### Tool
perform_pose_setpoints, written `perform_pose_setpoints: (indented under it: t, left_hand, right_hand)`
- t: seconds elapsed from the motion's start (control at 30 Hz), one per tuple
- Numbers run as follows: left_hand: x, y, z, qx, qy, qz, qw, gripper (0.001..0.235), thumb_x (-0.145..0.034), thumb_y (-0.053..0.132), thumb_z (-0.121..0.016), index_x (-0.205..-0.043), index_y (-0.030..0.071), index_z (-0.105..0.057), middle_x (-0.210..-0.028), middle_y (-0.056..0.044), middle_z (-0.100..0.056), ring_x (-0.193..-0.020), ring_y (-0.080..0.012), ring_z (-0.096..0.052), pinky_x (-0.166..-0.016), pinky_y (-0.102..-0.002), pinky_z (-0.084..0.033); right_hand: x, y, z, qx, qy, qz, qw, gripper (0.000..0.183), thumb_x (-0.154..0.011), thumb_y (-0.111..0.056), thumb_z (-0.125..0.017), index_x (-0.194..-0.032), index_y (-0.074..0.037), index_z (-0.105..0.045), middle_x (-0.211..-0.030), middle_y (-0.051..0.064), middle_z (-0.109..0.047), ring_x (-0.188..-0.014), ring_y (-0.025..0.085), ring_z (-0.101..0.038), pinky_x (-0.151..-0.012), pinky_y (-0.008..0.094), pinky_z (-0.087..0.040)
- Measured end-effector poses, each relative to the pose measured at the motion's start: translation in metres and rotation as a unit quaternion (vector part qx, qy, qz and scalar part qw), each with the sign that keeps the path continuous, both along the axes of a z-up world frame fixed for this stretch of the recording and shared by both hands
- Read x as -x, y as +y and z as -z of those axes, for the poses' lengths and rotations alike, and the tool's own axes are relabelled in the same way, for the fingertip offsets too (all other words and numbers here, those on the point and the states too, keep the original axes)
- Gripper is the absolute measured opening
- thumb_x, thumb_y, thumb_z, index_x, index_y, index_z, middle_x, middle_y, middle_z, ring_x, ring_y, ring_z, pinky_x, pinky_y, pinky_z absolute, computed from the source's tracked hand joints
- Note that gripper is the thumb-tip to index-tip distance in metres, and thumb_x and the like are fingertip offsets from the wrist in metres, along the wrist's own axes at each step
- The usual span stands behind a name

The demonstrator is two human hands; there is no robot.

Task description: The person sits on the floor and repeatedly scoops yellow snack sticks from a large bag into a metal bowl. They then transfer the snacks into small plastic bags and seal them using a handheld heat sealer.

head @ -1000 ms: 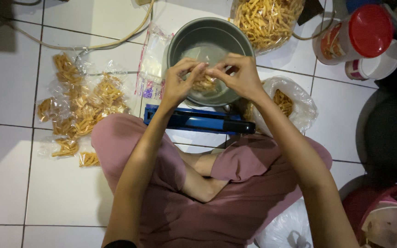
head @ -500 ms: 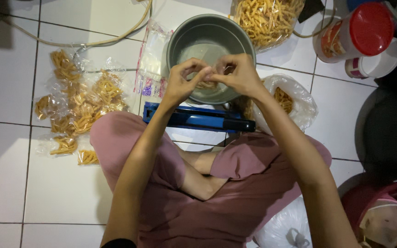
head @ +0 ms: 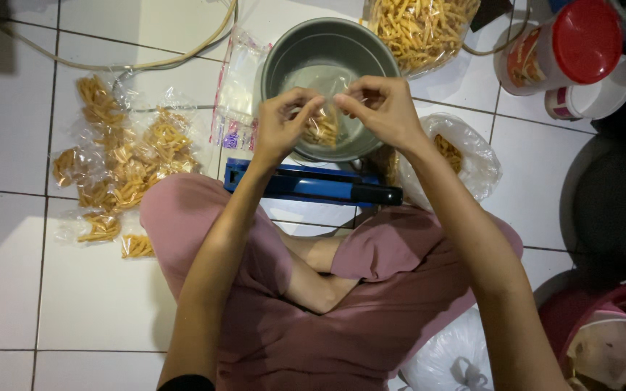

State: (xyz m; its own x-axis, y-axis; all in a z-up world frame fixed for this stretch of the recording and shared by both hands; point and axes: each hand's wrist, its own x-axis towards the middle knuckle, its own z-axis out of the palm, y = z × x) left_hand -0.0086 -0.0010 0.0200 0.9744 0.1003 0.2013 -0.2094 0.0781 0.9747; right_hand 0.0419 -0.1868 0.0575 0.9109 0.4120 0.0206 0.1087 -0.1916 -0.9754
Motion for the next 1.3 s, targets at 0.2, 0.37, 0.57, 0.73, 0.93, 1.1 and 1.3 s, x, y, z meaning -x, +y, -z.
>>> perform_pose_setpoints:
  t: [0.2,0.37,0.57,0.73,0.93,1.1,1.3]
  left_hand:
    - [0.001,0.005,0.003,-0.060,-0.017,0.031,0.998,0.019,-0.096,0.027,-0.061,-0.097,0.008,-0.061,-0.093,-0.006,-0.065,-0.084,-0.0165,-0.068,-0.066,-0.025,-0.063]
    - [0.002,0.000,-0.002,0.028,-0.017,0.046,0.998,0.016,-0.099,0.020,-0.057,-0.090,0.008,-0.054,-0.087,-0.004,-0.056,-0.080,-0.0133,-0.059,-0.068,-0.023,-0.056]
    - [-0.006,-0.007,0.017,0.041,-0.075,-0.027,0.996,0.007,-0.096,0.006,-0.066,-0.089,0.003,-0.067,-0.079,-0.009,-0.067,-0.082,-0.0121,-0.062,-0.082,-0.030,-0.052]
    - [-0.009,-0.009,0.024,0.021,-0.092,-0.034,0.995,0.004,-0.093,0.005,-0.070,-0.095,0.002,-0.070,-0.083,-0.012,-0.065,-0.084,-0.0176,-0.063,-0.084,-0.033,-0.052]
    - [-0.010,-0.011,0.032,0.012,-0.093,-0.020,0.995,0.005,-0.091,0.006,-0.072,-0.096,0.003,-0.071,-0.087,-0.013,-0.066,-0.088,-0.0216,-0.066,-0.085,-0.035,-0.052]
    - [-0.008,-0.008,0.034,0.035,-0.037,0.070,0.996,0.026,-0.091,-0.001,-0.068,-0.116,0.005,-0.065,-0.103,-0.017,-0.069,-0.097,-0.0280,-0.066,-0.089,-0.044,-0.053]
    - [0.001,-0.009,0.030,-0.026,0.065,0.107,0.992,0.044,-0.070,0.010,-0.091,-0.107,0.000,-0.068,-0.095,-0.027,-0.071,-0.087,-0.0369,-0.070,-0.068,-0.042,-0.057]
  right_hand:
    - [0.003,0.004,-0.005,0.019,0.031,-0.047,0.998,0.043,-0.094,-0.010,-0.069,-0.130,-0.012,-0.045,-0.096,0.009,-0.067,-0.082,0.018,-0.070,-0.070,0.032,-0.066]
    - [0.012,0.012,-0.005,0.057,-0.004,-0.032,0.998,0.061,-0.086,-0.009,-0.080,-0.133,-0.014,-0.040,-0.091,0.008,-0.069,-0.085,0.018,-0.071,-0.069,0.029,-0.062]
    - [0.004,0.007,0.023,-0.005,-0.049,0.032,0.998,0.012,-0.089,-0.002,-0.078,-0.090,0.003,-0.068,-0.081,0.015,-0.068,-0.074,0.019,-0.069,-0.058,0.027,-0.059]
    - [0.001,0.000,0.030,0.023,-0.083,0.002,0.996,0.011,-0.087,-0.001,-0.081,-0.091,0.001,-0.071,-0.081,0.010,-0.061,-0.076,0.017,-0.064,-0.064,0.026,-0.057]
    - [0.010,0.003,0.012,0.005,-0.021,0.002,1.000,0.020,-0.079,-0.004,-0.086,-0.091,-0.001,-0.070,-0.079,0.003,-0.061,-0.076,0.010,-0.059,-0.068,0.021,-0.056]
    - [-0.002,-0.007,0.042,0.035,-0.052,0.016,0.998,0.018,-0.079,-0.007,-0.089,-0.086,0.000,-0.074,-0.066,0.007,-0.060,-0.065,0.007,-0.059,-0.058,0.018,-0.051]
    - [0.003,-0.004,0.015,0.045,-0.033,0.021,0.998,0.020,-0.079,-0.010,-0.089,-0.088,-0.001,-0.074,-0.063,0.006,-0.062,-0.057,0.007,-0.059,-0.054,0.018,-0.051]
